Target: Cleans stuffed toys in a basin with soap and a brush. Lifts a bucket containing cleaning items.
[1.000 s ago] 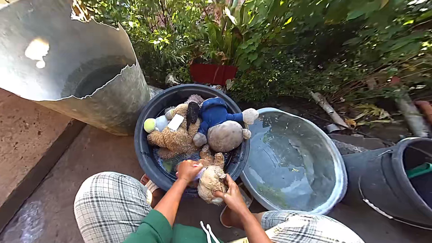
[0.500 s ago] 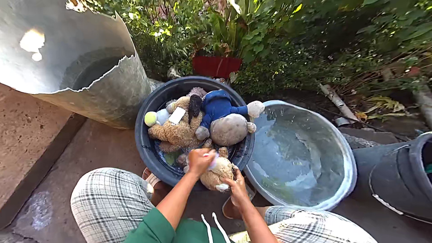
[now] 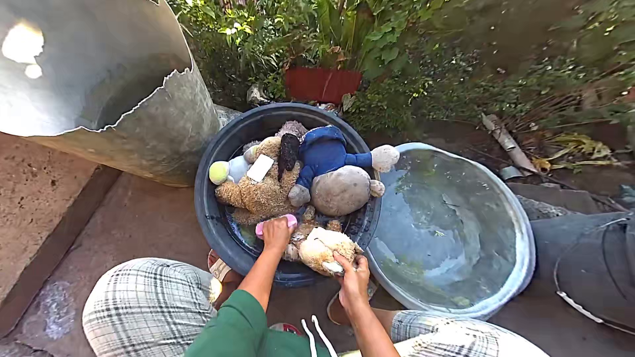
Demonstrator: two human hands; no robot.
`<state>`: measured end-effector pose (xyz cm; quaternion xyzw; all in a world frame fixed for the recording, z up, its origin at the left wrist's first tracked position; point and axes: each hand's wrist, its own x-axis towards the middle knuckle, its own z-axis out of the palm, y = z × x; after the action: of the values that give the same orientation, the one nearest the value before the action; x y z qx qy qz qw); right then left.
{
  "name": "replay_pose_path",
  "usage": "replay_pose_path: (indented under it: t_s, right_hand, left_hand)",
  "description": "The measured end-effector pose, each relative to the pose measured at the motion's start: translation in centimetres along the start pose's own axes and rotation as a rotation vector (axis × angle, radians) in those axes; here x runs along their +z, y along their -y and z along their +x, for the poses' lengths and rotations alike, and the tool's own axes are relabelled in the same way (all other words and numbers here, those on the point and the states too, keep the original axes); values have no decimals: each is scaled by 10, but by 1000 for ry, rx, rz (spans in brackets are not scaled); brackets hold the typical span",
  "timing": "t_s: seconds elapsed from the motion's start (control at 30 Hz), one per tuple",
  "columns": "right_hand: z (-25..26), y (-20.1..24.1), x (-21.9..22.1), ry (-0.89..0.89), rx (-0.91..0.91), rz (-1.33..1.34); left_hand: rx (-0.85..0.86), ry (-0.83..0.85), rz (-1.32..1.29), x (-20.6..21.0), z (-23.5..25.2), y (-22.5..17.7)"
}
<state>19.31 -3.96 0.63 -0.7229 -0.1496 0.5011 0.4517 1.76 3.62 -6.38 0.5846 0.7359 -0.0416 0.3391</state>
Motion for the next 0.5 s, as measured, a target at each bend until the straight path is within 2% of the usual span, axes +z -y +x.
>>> replay_pose_path:
  t_s: [0.17, 0.27, 0.33, 0.4, 0.5]
  right_hand:
    - [3, -8, 2, 37, -157, -370]
    - [6, -3, 4, 85, -218, -426]
    - [11, -2, 6, 152, -234, -375]
    - [20, -1, 11, 196, -237, -335]
    - [28, 4, 16, 169, -224, -289]
  left_hand:
    - [-191, 251, -33, 35, 21, 15]
    - [-113, 361, -189, 26, 37, 23]
    - [56, 261, -380, 19, 43, 29]
    - [141, 37, -574, 0, 31, 21]
    - [211, -269, -757, -50, -20, -35]
